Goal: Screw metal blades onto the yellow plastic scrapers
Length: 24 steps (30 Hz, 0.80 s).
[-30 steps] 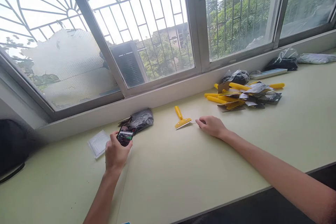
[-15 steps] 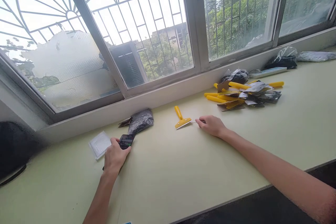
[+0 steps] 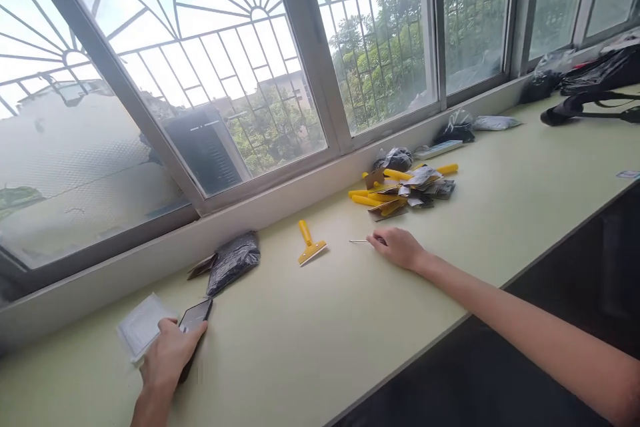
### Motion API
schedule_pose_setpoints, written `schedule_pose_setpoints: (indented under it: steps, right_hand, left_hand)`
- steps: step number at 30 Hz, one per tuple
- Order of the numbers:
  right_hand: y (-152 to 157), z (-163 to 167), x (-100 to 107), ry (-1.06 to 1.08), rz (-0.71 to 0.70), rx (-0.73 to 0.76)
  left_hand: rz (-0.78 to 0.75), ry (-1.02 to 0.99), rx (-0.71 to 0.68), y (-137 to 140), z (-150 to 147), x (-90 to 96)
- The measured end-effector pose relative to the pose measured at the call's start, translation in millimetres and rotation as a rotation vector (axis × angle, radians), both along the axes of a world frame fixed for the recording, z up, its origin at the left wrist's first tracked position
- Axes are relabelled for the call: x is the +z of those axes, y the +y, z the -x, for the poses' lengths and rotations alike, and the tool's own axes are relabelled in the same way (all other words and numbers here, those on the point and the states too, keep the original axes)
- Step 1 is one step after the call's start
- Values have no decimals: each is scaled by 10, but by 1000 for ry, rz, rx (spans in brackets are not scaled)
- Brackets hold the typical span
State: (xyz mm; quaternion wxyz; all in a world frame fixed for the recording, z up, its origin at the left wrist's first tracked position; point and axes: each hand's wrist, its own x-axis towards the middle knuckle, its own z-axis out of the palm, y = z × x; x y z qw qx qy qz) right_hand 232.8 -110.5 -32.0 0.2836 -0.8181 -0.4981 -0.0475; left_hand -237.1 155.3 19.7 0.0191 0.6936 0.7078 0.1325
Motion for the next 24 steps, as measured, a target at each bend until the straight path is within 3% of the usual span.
schedule_pose_setpoints:
  steps: [2,4,5,7,9,10,13,15,18,24]
  right_hand:
    - [-176,-87,-14,-11,-19,-27]
    - [-274,-117,-29,-48,-59,-9]
    - [-292,-115,-34,-73,-80,15]
    - [-283,-94,-36,-110,-89,28]
    - [-251,-69,-29,-144,-80,22]
    - [-237,-60,-26,-157,-80,11]
    - [-219,-47,-24,-170,-90,-29]
    - [-215,-48,-33,-177,-87,-46]
    - [-187,-50,-51,-200,-72,-49]
    - [20,-26,-35,-156,-22,-51]
  left_hand:
    - [-45,29,-2,-7,-40,-7]
    - [-207,76,-60,-84,-233,-16]
    - [-313,91,-142,-150,-401,-27]
    - [-452,72,-467,-325,-869,-73]
    - [-422,-3,-765,-512,-1448,-154]
    - [-399,-34,-851,-593,-1745,-204]
    - [-291,-55,-924,-743,-2496,-355]
    - [-208,-56,-949,-787,-2792,-434]
    - [-172,-106,-1025,-862,-2912,-499]
    - [-130,-232,-1144,-1127,-2709,-502]
